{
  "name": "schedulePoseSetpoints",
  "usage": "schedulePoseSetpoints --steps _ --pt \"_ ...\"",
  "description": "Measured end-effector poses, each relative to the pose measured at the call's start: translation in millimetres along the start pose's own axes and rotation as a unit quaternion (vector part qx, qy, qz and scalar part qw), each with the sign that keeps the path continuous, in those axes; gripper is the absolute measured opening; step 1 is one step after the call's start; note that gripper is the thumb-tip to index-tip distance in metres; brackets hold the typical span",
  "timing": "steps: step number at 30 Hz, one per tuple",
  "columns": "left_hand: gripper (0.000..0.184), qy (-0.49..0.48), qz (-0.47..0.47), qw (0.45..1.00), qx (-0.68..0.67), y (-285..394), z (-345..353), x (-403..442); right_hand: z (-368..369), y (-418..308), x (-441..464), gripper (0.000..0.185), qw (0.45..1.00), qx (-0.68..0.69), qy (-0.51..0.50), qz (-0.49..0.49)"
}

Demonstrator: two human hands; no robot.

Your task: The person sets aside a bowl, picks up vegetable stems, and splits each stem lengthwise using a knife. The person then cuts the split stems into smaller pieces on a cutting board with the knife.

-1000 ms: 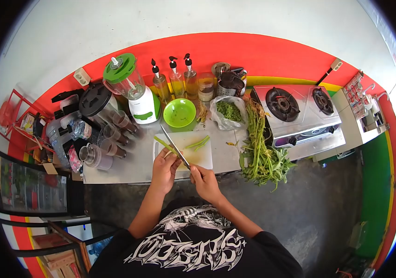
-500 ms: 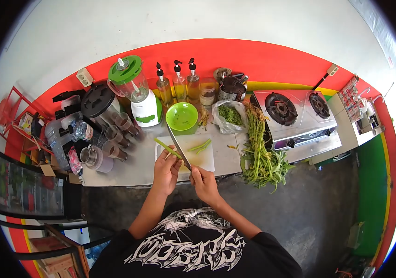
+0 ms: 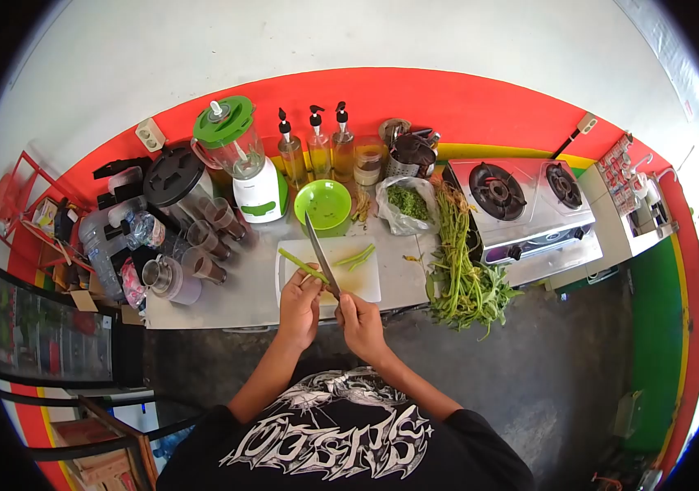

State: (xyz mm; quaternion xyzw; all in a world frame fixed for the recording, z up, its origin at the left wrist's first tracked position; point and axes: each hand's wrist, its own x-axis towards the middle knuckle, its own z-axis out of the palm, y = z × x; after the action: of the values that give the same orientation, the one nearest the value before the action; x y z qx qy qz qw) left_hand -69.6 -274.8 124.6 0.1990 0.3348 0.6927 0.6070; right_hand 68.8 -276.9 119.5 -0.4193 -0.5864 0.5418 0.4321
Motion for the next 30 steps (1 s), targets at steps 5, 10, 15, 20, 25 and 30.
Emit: schedulePoseSetpoints --steps 5,10,15,20,25,30 --pt "0.021 -0.025 0.003 0.999 0.029 5 5 -1 -4 0 1 0.041 1.0 -0.006 -0.003 0.008" --pt "0.015 -0.032 0.008 0.999 -0.029 11 -6 6 2 -16 6 0.041 0.999 -0.004 -0.017 -0.036" --pt "0.015 -0.036 0.014 0.999 -0.034 17 -20 9 8 -17 5 0.038 0.993 -0.064 -0.022 -0.099" --pt "0.017 -0.028 0.003 0.999 -0.022 24 -12 1 10 -27 8 0.036 0.988 -0.111 0.007 -0.109" --pt "0.016 -0.046 0.037 0.997 -0.046 30 -17 9 11 -43 14 0.032 0.988 -0.11 -0.015 -0.105" --pt "0.018 -0.063 0.063 0.996 -0.015 33 -28 13 9 -19 8 0.03 0.993 -0.084 -0.028 -0.079"
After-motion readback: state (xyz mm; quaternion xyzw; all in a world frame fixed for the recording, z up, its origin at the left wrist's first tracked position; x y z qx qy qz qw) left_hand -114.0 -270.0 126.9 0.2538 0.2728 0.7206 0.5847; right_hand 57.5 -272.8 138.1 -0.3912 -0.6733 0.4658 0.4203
